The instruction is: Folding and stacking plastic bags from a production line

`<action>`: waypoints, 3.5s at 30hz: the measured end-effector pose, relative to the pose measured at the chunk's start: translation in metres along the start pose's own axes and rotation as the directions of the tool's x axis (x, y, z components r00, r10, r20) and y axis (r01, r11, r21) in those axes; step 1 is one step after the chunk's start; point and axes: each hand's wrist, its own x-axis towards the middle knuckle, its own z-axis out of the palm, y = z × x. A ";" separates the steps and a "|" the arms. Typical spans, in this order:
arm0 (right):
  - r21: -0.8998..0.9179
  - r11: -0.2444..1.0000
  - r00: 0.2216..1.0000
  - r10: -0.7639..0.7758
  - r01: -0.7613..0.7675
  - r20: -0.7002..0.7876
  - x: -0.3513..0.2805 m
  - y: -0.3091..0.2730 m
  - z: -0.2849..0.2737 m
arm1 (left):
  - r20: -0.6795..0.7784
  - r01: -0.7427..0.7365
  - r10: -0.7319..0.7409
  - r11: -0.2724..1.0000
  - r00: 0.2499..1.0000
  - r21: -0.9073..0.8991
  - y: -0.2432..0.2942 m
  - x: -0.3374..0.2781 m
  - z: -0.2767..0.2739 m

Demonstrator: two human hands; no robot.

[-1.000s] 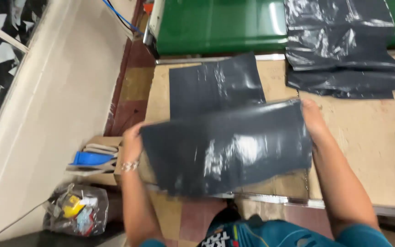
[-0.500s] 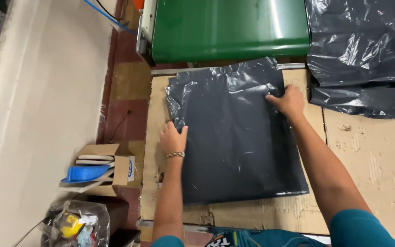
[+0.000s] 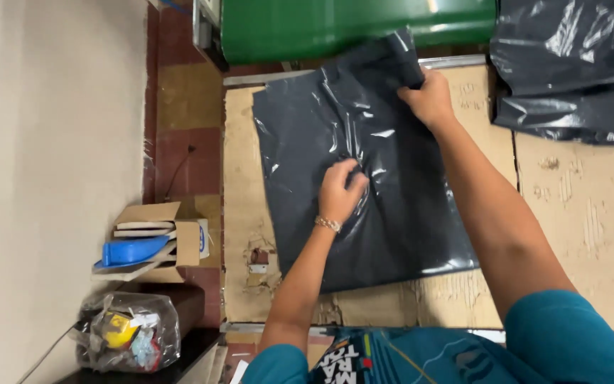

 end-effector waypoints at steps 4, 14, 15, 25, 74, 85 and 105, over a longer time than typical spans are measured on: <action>0.279 0.942 0.983 -0.183 0.185 -0.031 -0.136 -0.025 -0.064 | 0.664 0.777 -0.453 0.114 0.595 -0.619 -0.081 0.017 -0.039; -0.305 0.822 0.870 -0.408 0.482 0.276 -0.283 0.081 -0.102 | 0.149 0.674 -0.789 0.391 0.596 -0.627 -0.127 -0.076 -0.139; -0.398 0.767 0.857 -0.386 0.503 0.341 -0.285 0.082 -0.103 | 0.081 0.672 -0.784 0.468 0.615 -0.575 -0.081 -0.078 -0.142; -0.380 0.396 0.546 -0.536 0.836 0.644 -0.376 0.001 0.032 | 0.484 -0.709 0.544 0.348 0.686 0.614 -0.025 -0.224 -0.124; 0.022 0.986 0.978 -0.159 0.164 -0.137 -0.178 0.238 -0.452 | -0.207 0.302 -0.335 0.937 0.919 -0.175 0.186 0.075 0.213; 0.496 0.786 0.929 0.318 -0.369 0.186 -0.338 0.215 -0.390 | 0.290 0.736 -0.678 0.602 0.676 -0.309 0.127 -0.103 0.149; 0.426 0.884 0.966 0.247 -0.194 -0.072 -0.292 0.160 -0.475 | 0.237 -0.172 0.168 0.985 0.957 -0.003 0.217 -0.024 0.108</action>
